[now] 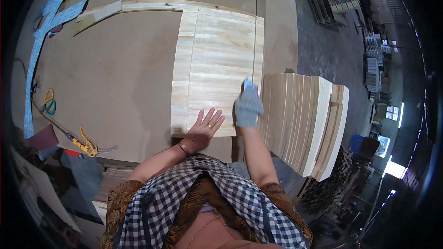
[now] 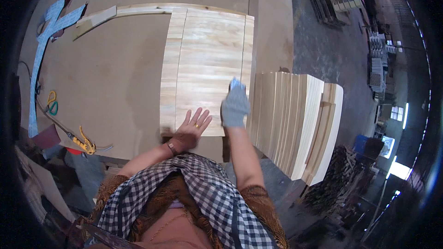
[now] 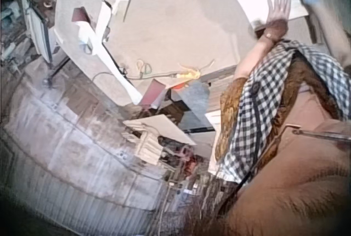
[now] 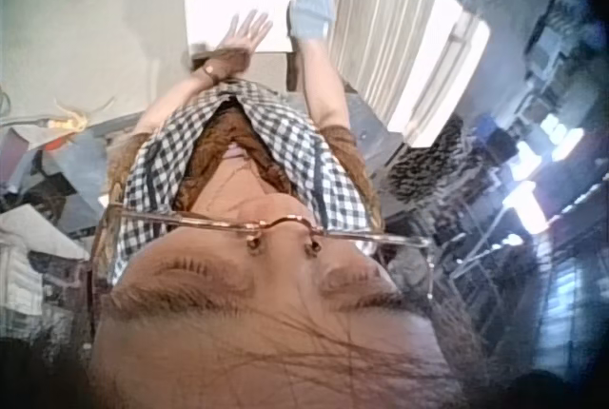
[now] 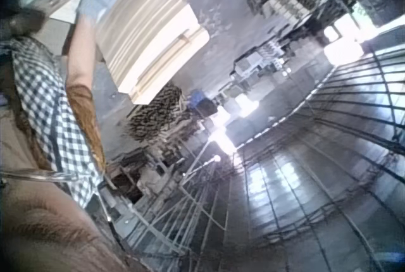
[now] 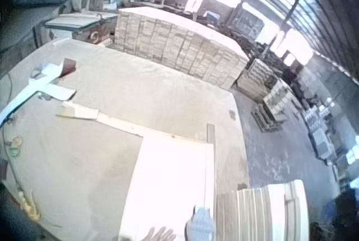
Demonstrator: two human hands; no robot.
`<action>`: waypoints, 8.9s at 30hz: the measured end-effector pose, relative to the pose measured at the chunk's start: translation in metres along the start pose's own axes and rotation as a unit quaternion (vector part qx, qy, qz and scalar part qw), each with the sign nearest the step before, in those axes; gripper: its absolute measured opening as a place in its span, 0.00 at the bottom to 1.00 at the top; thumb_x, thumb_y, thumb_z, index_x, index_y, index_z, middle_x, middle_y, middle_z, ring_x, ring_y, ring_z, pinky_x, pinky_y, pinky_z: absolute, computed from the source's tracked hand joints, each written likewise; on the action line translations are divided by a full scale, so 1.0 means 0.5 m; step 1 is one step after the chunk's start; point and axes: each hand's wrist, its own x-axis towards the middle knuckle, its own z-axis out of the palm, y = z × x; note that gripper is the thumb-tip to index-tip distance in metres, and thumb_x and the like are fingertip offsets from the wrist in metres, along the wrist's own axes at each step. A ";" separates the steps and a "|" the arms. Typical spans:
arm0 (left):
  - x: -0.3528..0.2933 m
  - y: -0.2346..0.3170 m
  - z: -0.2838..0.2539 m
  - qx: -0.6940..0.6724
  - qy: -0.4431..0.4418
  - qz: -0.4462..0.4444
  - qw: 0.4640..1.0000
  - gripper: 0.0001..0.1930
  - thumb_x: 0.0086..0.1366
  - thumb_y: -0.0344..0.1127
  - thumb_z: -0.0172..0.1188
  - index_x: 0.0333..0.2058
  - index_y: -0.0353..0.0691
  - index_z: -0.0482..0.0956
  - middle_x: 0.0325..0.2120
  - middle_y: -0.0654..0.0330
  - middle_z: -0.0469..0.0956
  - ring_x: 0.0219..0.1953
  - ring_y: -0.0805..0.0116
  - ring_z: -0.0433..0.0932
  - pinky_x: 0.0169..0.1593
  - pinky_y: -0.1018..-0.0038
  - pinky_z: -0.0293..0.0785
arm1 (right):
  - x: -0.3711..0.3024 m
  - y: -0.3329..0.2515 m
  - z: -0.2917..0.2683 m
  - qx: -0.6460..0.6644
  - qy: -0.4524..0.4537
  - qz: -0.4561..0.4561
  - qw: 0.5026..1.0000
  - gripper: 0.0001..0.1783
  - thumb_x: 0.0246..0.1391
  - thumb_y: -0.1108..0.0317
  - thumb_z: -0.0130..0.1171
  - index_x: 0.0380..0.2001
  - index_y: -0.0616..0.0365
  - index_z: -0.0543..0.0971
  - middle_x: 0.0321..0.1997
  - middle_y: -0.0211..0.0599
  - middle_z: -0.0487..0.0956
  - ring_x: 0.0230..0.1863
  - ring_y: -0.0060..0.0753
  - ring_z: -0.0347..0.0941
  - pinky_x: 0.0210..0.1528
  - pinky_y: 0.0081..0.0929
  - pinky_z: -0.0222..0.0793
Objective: Apply glue using a glue gun and sand the edges of wooden components.
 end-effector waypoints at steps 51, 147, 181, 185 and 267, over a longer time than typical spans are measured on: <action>-0.002 -0.003 0.010 0.039 -0.054 0.015 0.998 0.32 0.55 0.34 0.46 0.60 0.37 0.51 0.61 0.53 0.50 0.64 0.55 0.46 0.61 0.55 0.45 | -0.274 0.039 -0.087 -0.003 -0.111 0.053 0.992 0.22 0.47 0.66 0.52 0.48 0.57 0.67 0.34 0.49 0.76 0.29 0.51 0.74 0.29 0.43 0.70; -0.161 -0.095 -0.032 -0.082 0.051 -0.194 0.976 0.49 0.49 0.43 0.64 0.61 0.33 0.40 0.59 0.38 0.46 0.62 0.49 0.50 0.59 0.49 0.49 | -0.211 0.004 -0.044 0.090 -0.039 0.060 0.993 0.20 0.53 0.69 0.41 0.50 0.60 0.68 0.46 0.53 0.73 0.44 0.49 0.72 0.43 0.40 0.69; -0.151 -0.088 -0.048 -0.062 0.005 -0.206 0.977 0.48 0.50 0.46 0.63 0.60 0.31 0.42 0.58 0.38 0.49 0.61 0.49 0.51 0.58 0.53 0.51 | -0.094 -0.072 0.008 0.064 -0.032 0.117 0.991 0.22 0.50 0.70 0.41 0.50 0.58 0.66 0.44 0.53 0.73 0.39 0.54 0.72 0.44 0.39 0.68; -0.152 -0.088 -0.037 -0.056 0.013 -0.200 0.978 0.48 0.49 0.46 0.63 0.60 0.31 0.43 0.57 0.38 0.51 0.61 0.49 0.52 0.58 0.54 0.51 | -0.010 -0.199 0.011 0.190 -0.022 0.052 0.980 0.17 0.51 0.68 0.41 0.44 0.56 0.72 0.44 0.48 0.74 0.41 0.51 0.71 0.45 0.38 0.67; -0.156 -0.101 -0.039 -0.077 -0.001 -0.194 0.978 0.45 0.50 0.39 0.62 0.59 0.29 0.44 0.58 0.36 0.46 0.59 0.41 0.51 0.60 0.51 0.48 | -0.239 -0.243 -0.063 0.263 -0.224 -0.001 0.938 0.20 0.56 0.61 0.42 0.52 0.52 0.66 0.34 0.49 0.74 0.32 0.51 0.72 0.34 0.46 0.67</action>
